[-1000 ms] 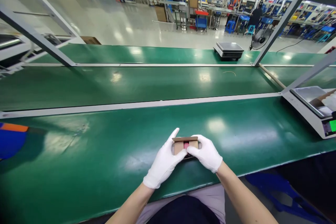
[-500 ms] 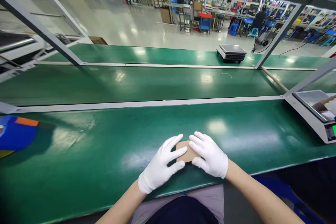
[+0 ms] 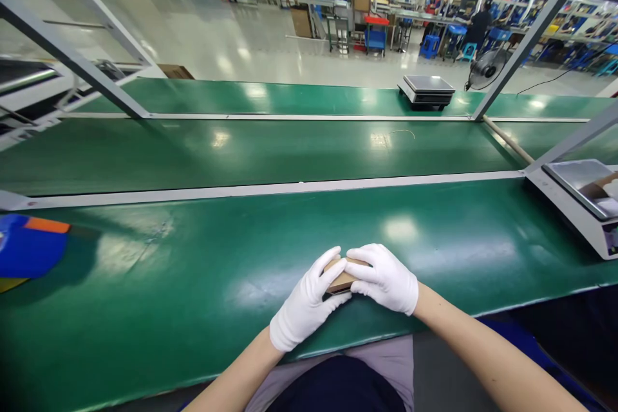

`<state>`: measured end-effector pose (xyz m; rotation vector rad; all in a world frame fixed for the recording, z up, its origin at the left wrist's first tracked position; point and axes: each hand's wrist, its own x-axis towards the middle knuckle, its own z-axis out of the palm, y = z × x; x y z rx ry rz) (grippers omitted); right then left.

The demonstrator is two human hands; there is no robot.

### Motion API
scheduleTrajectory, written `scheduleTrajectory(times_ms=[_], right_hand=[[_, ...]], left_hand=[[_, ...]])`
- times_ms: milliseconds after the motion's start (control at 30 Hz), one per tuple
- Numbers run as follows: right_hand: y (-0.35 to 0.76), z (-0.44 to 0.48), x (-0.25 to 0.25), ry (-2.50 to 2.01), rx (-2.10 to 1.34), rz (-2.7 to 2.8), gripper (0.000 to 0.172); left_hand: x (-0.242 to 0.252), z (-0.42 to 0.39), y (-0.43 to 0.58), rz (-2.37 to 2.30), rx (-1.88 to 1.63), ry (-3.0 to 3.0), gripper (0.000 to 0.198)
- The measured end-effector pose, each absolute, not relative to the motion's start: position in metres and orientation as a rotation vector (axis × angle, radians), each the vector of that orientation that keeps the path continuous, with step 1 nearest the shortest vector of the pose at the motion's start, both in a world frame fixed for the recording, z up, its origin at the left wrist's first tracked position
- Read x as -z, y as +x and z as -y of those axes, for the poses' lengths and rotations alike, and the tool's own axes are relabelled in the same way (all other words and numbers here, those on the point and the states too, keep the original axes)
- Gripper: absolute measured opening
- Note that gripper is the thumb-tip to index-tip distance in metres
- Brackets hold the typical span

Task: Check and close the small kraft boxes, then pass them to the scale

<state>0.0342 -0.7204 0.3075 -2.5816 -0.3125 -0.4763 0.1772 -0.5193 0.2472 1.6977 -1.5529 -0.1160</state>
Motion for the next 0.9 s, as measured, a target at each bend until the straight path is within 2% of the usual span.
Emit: scheduleTrajectory(times_ms=[267, 433, 767, 900], right_hand=[[0.044, 0.734, -0.311, -2.706, 0.451, 0.582, 0.052], [0.039, 0.735, -0.313, -2.599, 0.394, 0.507, 0.043], [0.039, 0.736, -0.305, -2.665, 0.364, 0.589, 0.045], [0.037, 0.729, -0.286, -2.733, 0.601, 0.539, 0.034]], left_hand=[[-0.256, 0.527, 0.187, 1.706, -0.014, 1.578, 0.072], [-0.263, 0.530, 0.193, 1.770, -0.083, 1.562, 0.065], [-0.262, 0.533, 0.197, 1.869, -0.170, 1.559, 0.055], [-0.252, 0.532, 0.194, 1.843, -0.183, 1.535, 0.052]])
